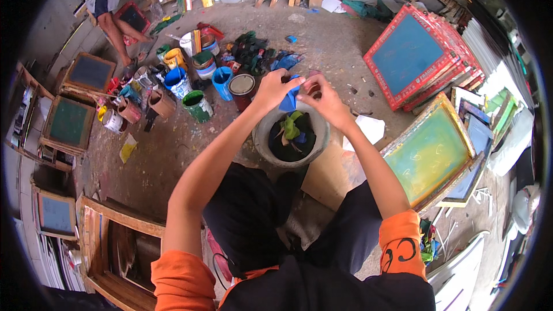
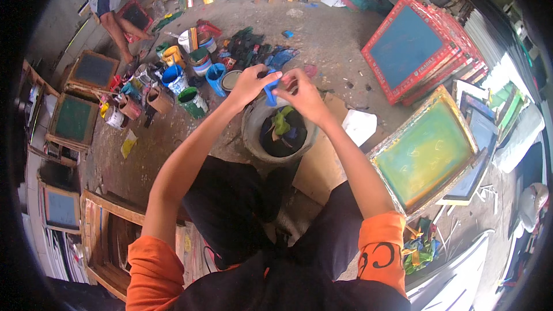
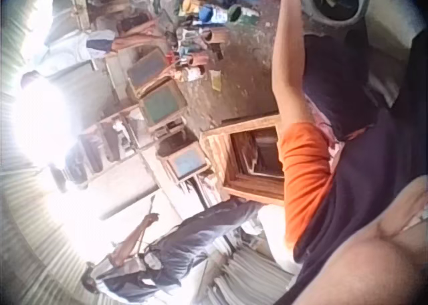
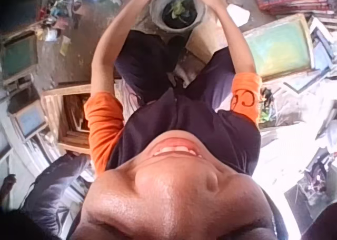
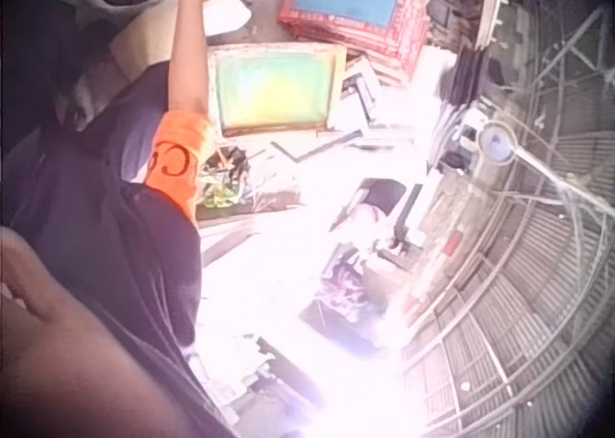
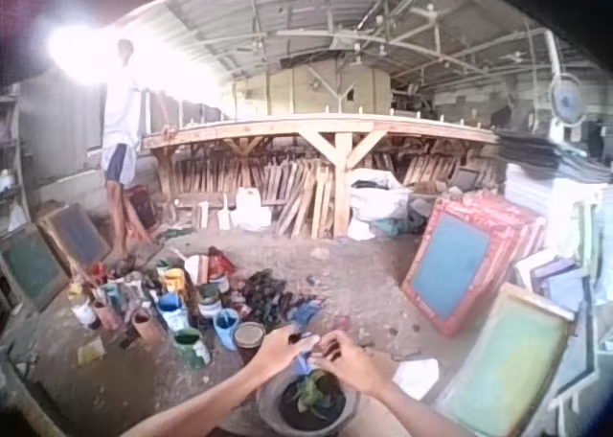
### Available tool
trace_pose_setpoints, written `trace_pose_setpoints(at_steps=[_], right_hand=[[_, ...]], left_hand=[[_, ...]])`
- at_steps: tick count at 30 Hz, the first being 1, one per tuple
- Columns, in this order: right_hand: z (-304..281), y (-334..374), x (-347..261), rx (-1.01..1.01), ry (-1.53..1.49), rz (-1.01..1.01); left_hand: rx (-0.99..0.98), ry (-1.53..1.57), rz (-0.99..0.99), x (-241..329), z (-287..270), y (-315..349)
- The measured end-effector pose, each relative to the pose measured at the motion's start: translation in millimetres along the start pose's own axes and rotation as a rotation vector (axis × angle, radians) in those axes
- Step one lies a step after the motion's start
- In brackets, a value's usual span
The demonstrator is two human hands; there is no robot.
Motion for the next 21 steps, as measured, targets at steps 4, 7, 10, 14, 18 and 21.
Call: trace_pose_setpoints(at_steps=[4,7,10,14,18,21], right_hand=[[9.3,11.3,8.6,-0.013,-0.152,0.135],[7.1,18.4,36.0,0.001,-0.314,0.202],[8.5,21.3,36.5,-0.092,-0.414,0.233],[1.8,14.2,17.0,-0.195,-0.508,0.232],[2.6,8.5,4.6,-0.167,-0.534,0.204],[11.0,10.4,12.2,-0.065,-0.498,0.156]], left_hand=[[-0.209,0.304,-0.161,-3.6,23.7,10.5],[-0.335,0.527,-0.230,-1.4,34.6,24.8],[-0.329,0.602,-0.286,-7.3,32.3,31.0],[-0.293,0.622,-0.300,-5.3,17.0,27.1],[-0.284,0.664,-0.312,-12.6,8.9,23.1],[-0.361,0.546,-0.287,-6.9,17.7,21.0]])
Point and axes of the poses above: each hand's wrist, its own y-axis away from the middle knuckle, its own z-axis out of the palm, x = y × z, the point moved 7 cm from there along -y, towards the middle knuckle, and after that the axes turned 5 degrees about y, right-handed, at the moved point
